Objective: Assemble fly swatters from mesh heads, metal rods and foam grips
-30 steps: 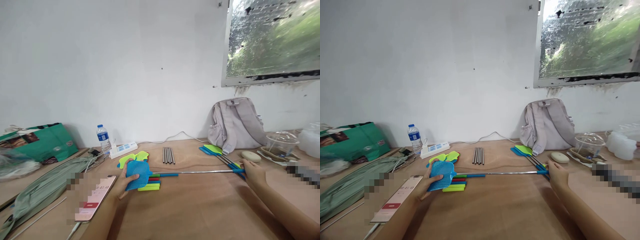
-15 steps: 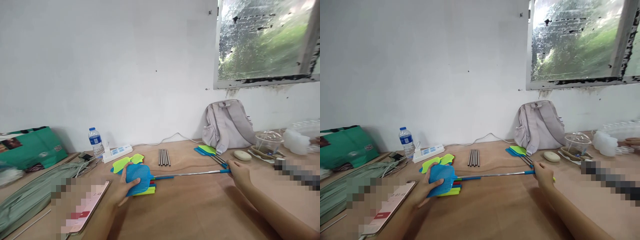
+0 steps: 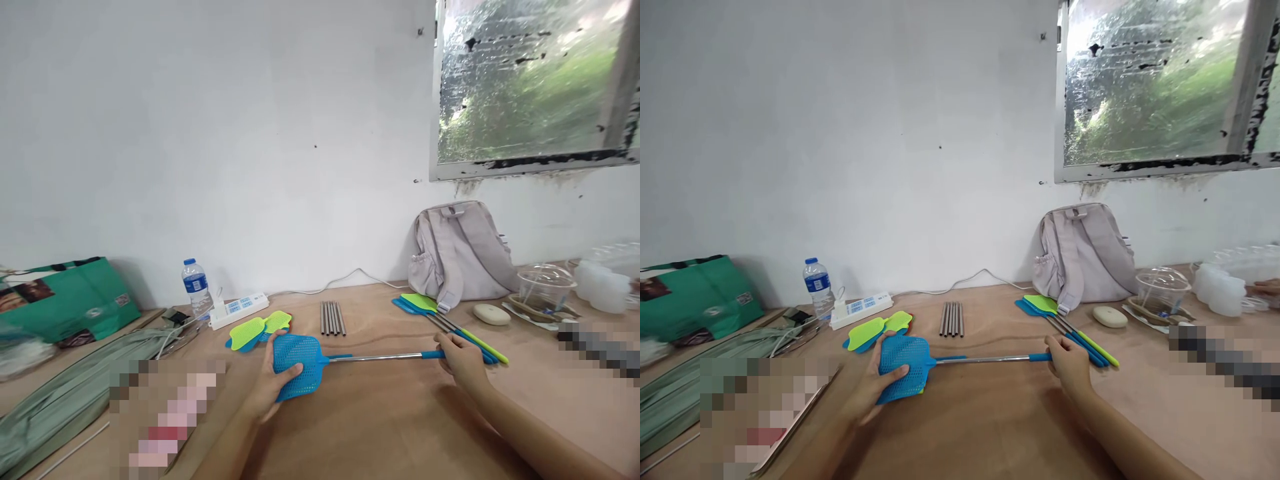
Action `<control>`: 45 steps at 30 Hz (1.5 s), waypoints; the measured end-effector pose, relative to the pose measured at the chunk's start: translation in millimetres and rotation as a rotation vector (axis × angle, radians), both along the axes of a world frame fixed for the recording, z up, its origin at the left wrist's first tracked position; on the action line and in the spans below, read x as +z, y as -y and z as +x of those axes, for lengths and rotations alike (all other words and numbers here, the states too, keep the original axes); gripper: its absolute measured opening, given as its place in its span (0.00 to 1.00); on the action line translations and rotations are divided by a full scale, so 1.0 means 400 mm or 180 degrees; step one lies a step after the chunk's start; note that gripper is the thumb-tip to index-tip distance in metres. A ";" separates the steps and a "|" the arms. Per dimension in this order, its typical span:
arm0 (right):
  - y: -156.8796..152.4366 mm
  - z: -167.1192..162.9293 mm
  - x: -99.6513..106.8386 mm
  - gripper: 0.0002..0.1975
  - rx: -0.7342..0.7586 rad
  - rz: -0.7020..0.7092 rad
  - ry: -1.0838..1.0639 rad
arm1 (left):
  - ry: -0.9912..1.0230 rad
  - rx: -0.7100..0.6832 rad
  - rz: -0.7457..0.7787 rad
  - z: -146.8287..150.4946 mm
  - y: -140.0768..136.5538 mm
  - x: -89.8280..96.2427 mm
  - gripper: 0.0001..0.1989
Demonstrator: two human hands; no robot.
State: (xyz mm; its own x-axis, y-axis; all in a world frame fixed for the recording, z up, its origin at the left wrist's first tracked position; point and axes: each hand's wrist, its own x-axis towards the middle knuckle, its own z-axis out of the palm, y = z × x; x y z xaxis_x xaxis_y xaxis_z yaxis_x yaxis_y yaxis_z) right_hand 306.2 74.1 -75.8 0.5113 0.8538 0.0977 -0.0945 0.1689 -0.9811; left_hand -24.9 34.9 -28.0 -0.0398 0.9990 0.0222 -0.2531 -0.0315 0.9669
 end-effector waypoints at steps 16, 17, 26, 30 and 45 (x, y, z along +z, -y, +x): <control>0.002 -0.010 -0.003 0.17 -0.0070 0.0023 -0.0083 | 0.0181 -0.0261 -0.0145 -0.007 0.006 0.018 0.49; 0.000 -0.011 -0.006 0.18 -0.0045 0.0068 -0.0043 | 0.0185 -0.0273 -0.0159 -0.010 0.004 0.020 0.48; -0.002 -0.003 -0.005 0.13 0.1066 0.0648 0.2124 | 0.0881 -0.0104 -0.0047 -0.125 -0.017 0.042 0.35; 0.005 0.036 0.003 0.12 0.2098 0.0559 0.3106 | 0.0413 -0.0207 -0.0168 -0.159 -0.017 0.038 0.35; 0.026 0.073 0.047 0.12 0.1488 0.1262 0.4945 | -0.1041 -0.0262 -0.0154 -0.064 0.016 0.027 0.20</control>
